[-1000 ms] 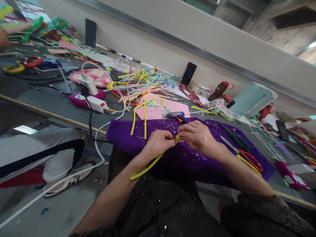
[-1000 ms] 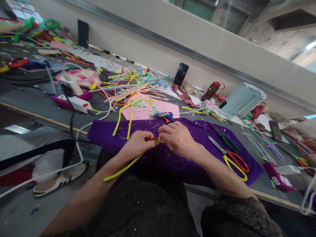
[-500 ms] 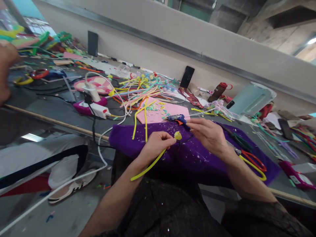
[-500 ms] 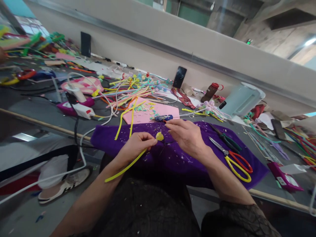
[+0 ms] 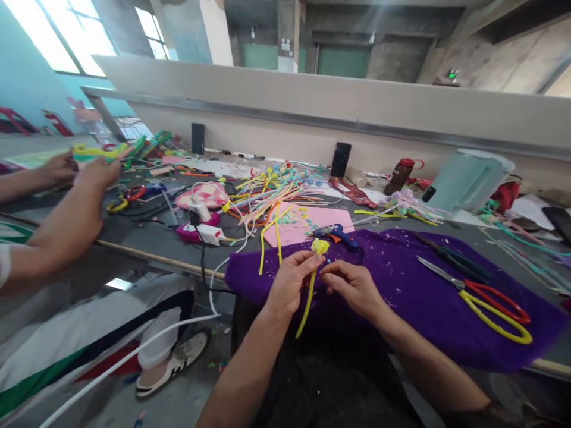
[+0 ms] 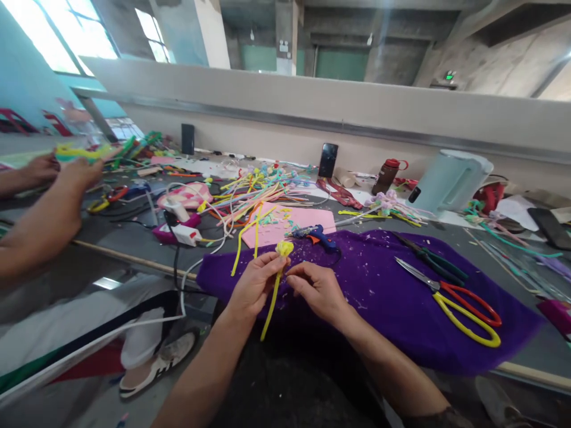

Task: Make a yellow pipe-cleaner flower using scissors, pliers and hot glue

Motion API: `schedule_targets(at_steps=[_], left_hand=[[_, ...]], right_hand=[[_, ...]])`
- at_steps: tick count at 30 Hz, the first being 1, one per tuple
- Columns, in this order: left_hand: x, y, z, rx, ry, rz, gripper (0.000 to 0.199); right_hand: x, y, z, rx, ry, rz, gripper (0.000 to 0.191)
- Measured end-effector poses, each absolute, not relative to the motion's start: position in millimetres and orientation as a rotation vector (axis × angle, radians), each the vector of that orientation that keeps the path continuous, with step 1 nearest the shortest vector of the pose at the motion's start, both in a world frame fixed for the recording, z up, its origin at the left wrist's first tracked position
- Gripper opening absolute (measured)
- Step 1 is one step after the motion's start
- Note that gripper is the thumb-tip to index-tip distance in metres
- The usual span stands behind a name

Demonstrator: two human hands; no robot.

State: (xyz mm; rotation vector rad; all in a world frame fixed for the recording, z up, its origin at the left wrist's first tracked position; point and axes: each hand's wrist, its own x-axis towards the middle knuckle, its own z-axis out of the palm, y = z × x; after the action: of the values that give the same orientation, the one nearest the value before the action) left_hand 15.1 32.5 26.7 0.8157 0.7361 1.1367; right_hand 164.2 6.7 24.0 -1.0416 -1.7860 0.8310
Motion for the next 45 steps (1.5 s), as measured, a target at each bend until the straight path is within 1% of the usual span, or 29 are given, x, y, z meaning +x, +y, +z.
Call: schedule_targets(at_steps=[5,10,16,20,26,29,45], left_hand=[[16,32,26,0.781,0.738,1.253,0.019],[18,33,23,0.805,0.744,1.329,0.019],[21,30,24,0.695,0.720,1.314,0.029],[24,28,22,0.706,0.706,1.319,0.024],[26,27,20,0.692,0.719,1.314,0.020],[24,28,20,0.678,0.743,1.316,0.020],[14,36,12,0.607,0.693,1.252,0.017]], right_hand=[[144,13,21,-0.967,-1.600,1.096,0.015],[134,19,17,-0.917,-1.483,1.160,0.019],[136,19,16,-0.943,-1.427,1.079,0.018],[140,17,17,-0.986,-1.446,0.994,0.017],[139,18,11,-1.101,-1.607,0.645,0.012],[138,18,10,-1.108,-1.655,0.569,0.011],[139,16,14,-1.116,-1.700,0.620,0.009]])
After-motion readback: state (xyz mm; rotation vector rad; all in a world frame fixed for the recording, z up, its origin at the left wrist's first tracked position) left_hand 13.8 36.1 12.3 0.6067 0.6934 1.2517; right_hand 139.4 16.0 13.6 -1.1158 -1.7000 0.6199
